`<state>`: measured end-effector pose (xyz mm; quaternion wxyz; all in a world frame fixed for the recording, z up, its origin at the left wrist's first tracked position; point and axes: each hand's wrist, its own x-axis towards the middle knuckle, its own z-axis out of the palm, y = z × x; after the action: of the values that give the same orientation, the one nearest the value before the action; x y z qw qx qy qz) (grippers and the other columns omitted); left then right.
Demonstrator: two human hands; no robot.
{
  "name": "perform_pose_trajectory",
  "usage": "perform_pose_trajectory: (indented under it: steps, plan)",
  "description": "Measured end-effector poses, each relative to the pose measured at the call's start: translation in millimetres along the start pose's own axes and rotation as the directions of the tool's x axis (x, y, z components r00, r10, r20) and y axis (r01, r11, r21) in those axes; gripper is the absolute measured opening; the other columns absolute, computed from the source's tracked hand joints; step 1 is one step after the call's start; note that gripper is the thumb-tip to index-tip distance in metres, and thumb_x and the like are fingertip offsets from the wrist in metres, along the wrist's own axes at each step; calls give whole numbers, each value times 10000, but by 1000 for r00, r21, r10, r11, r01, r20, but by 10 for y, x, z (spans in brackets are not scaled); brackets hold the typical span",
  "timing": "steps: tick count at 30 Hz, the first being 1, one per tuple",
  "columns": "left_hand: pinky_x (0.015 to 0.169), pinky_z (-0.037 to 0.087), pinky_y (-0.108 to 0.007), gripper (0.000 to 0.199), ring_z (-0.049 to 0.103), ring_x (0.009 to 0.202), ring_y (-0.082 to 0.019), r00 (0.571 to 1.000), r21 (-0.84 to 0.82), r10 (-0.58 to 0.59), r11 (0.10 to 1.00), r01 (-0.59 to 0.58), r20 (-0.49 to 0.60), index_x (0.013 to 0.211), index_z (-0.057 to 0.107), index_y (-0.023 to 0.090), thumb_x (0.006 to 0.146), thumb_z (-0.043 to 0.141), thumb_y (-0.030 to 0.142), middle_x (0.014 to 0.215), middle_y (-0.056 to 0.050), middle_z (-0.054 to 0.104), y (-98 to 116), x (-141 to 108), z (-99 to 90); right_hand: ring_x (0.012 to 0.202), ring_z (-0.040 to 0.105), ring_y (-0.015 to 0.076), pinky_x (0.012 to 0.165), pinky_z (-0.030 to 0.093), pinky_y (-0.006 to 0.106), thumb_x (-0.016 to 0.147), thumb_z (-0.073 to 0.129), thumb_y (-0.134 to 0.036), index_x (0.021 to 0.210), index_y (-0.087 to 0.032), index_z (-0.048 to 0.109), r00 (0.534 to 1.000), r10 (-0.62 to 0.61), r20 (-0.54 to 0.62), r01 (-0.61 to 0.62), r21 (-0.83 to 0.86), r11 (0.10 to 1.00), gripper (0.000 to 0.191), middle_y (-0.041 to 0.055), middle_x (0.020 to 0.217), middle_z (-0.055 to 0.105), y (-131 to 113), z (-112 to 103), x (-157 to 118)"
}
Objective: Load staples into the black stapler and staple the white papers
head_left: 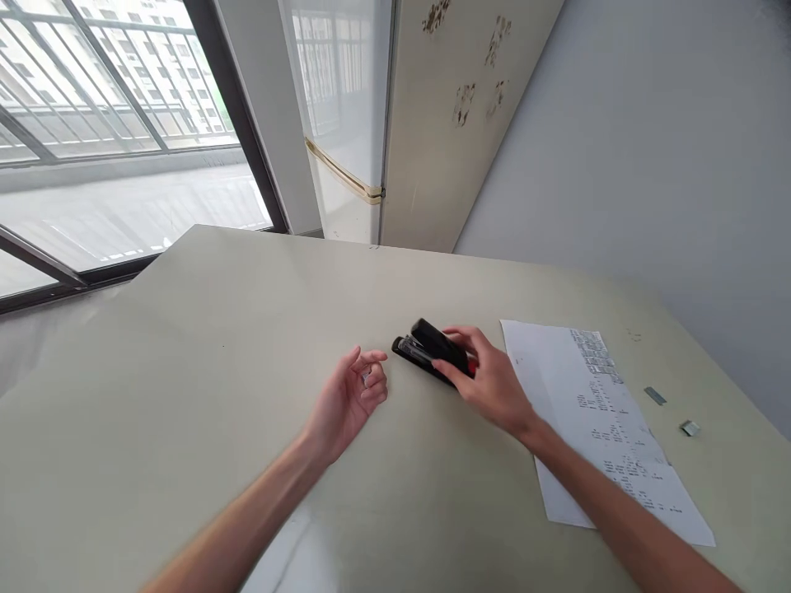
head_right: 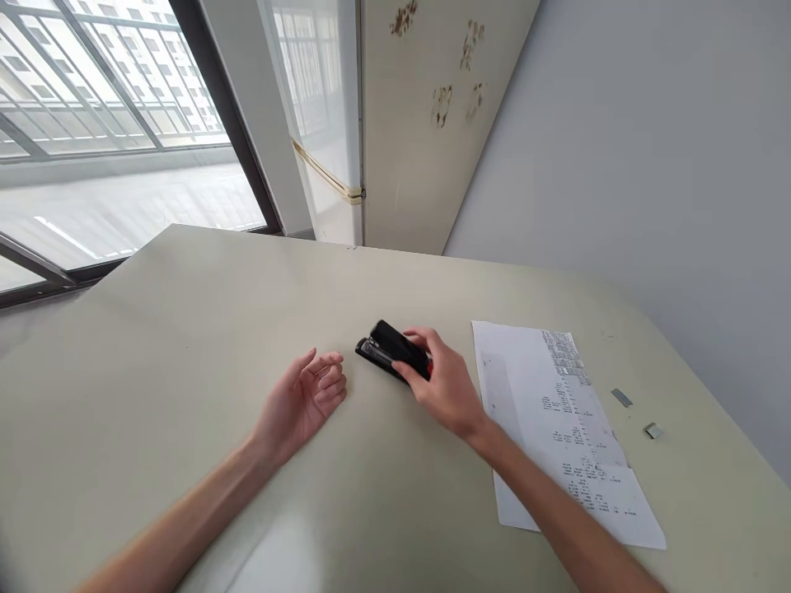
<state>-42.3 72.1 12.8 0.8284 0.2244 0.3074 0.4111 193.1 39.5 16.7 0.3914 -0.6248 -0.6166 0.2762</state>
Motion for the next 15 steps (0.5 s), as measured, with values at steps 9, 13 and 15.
perform_pose_trajectory:
  steps: [9, 13, 15]
  plan:
    - [918, 574, -319, 400, 733, 1052, -244, 996, -336, -89, 938, 90, 19, 1108, 752, 66, 1056, 521, 388, 1179, -195, 747, 28, 30, -112, 1166, 694, 275, 1006, 527, 454, 913, 689, -317, 1224, -223, 592, 954, -280, 109, 293, -123, 948, 339, 101, 1215, 751, 73, 409, 1258]
    - [1084, 518, -364, 431, 659, 1300, -313, 998, -335, -57, 940, 66, 38, 1144, 742, 52, 1048, 542, 422, 1399, -239, 670, 8, 33, -137, 1268, 626, 300, 1073, 488, 492, 958, 662, -372, 1283, -216, 584, 941, -326, 87, 336, -153, 929, 370, 136, 1329, 689, -56, 391, 1174]
    - [1138, 483, -389, 456, 621, 1355, -339, 998, -337, -38, 940, 54, 54, 1148, 736, 42, 1044, 554, 447, 1418, -258, 652, -6, 36, -138, 1309, 588, 300, 1093, 479, 497, 1005, 607, -397, 1325, -230, 576, 915, -403, 14, 399, -177, 900, 362, 140, 1365, 653, -170, 363, 951]
